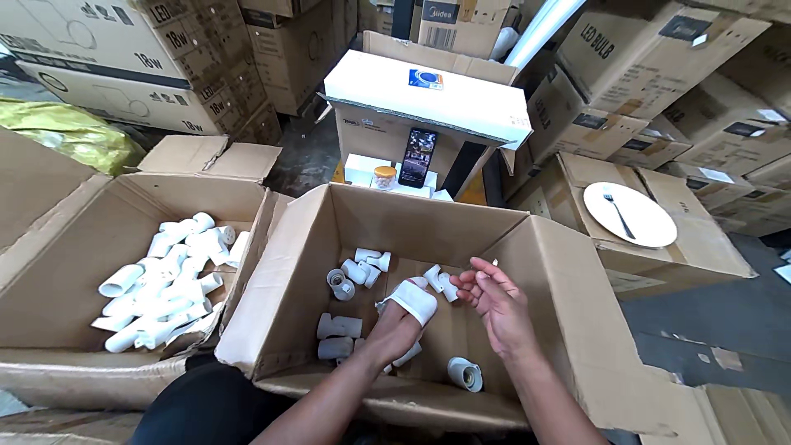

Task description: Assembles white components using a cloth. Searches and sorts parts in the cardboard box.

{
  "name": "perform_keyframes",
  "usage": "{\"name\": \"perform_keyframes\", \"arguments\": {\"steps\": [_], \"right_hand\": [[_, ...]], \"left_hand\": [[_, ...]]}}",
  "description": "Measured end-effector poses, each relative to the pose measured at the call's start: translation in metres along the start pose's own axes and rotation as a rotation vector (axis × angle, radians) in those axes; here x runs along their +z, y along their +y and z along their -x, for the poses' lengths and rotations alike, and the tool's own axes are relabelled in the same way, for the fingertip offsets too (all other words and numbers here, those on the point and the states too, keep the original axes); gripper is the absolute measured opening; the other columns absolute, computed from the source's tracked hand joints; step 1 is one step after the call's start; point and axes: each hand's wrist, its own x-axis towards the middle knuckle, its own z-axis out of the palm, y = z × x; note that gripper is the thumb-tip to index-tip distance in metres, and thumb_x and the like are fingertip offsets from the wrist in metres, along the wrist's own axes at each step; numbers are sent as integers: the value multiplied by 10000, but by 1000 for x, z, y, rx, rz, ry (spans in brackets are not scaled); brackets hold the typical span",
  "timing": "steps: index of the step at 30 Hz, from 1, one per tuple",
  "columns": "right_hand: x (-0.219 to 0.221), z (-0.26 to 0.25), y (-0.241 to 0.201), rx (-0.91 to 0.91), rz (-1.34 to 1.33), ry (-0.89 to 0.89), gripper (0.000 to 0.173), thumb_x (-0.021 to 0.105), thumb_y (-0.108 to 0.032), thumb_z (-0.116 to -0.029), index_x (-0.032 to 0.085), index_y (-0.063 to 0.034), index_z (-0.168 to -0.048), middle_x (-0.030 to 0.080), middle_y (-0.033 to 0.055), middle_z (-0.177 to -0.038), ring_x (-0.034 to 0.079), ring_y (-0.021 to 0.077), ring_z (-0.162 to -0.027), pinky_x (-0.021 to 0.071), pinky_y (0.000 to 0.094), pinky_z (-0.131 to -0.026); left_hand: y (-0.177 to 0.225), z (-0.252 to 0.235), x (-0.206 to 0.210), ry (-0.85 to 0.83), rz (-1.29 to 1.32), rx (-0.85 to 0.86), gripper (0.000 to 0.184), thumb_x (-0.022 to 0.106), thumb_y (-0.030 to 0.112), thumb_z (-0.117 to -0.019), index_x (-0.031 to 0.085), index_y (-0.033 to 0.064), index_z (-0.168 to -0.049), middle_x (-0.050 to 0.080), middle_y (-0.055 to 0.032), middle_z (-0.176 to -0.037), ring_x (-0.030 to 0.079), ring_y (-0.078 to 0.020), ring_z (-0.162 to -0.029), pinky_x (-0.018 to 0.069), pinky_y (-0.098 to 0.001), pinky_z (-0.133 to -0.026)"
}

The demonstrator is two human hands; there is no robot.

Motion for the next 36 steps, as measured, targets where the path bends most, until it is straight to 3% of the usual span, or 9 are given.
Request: {"name": "perform_keyframes", "arguments": {"steps": [2, 5, 7, 11, 19, 27, 31, 34, 36], "right_hand": [[2, 1, 0, 6, 30, 43, 295, 468, -27, -1060, 572, 66, -1319, 739, 173, -878, 753, 265, -764, 647, 374, -683], [4, 3, 4, -24, 44, 44, 169, 495, -57, -1063, 608, 65, -1094, 745, 174, -836, 755, 258, -730, 644, 356, -647], [6, 5, 6, -25, 54, 30, 207, 463, -85, -1083, 607, 56, -1035, 750, 170, -846, 759, 252, -748, 644, 350, -666], [7, 5, 11, 3, 84, 2, 310, 390, -62, -1092, 597, 72, -1280, 739, 149, -860, 753, 246, -779, 643, 368, -715], [7, 3, 14, 48, 169, -79, 423, 289, -93, -1094, 499, 55, -1430, 741, 167, -963, 746, 254, -839, 630, 380, -737], [9, 1, 15, 23, 208, -41, 423, 478, -90, -1065, 455, 43, -1466, 738, 173, -1086, 748, 254, -922, 632, 363, -780], [7, -4, 18, 31, 241, -28, 448, 440, -94, -1084, 403, 25, -1515, 729, 166, -1132, 749, 242, -927, 633, 359, -781], [4, -9, 16, 9, 256, 3, 393, 428, -103, -1091, 484, 30, -1456, 737, 153, -1103, 755, 235, -887, 642, 351, -730], [2, -13, 12, 0, 256, 22, 351, 445, -109, -1092, 541, 36, -1397, 753, 147, -1043, 762, 230, -848, 645, 344, -698]], "left_hand": [[-1, 0, -1, -10, -4, -3, 431, 545, 287, -1013, 574, 15, -1346, 668, -57, -1221, 619, -61, -1151, 503, -288, -1037], [-1, 0, -1, -13, -16, -5, 437, 539, 301, -1013, 569, 21, -1348, 666, -55, -1217, 615, -58, -1152, 502, -288, -1034], [-1, 0, -1, -16, -22, -7, 454, 534, 312, -1010, 564, 19, -1356, 659, -63, -1237, 607, -62, -1168, 494, -294, -1045], [-3, 0, -1, -14, -7, -22, 456, 522, 310, -1017, 557, 12, -1360, 655, -71, -1238, 610, -78, -1164, 496, -299, -1041], [-1, 1, 0, -1, 6, 13, 442, 513, 295, -1023, 562, -8, -1340, 656, -67, -1215, 608, -62, -1140, 493, -279, -1032], [-4, 2, 0, -8, 130, -4, 487, 563, 275, -976, 534, -58, -1331, 674, -82, -1156, 642, -83, -1083, 533, -302, -998], [-8, 3, -3, 41, 363, -133, 392, 503, 237, -988, 513, -10, -1292, 670, -53, -1070, 659, -105, -998, 568, -326, -909], [3, 5, -3, 83, 593, -191, 290, 370, 239, -1038, 543, 72, -1200, 726, -35, -972, 711, -129, -899, 605, -337, -810], [16, 9, -6, 137, 707, -146, 294, 434, 309, -1015, 561, 92, -1168, 745, -57, -974, 730, -158, -894, 616, -359, -792]]}}
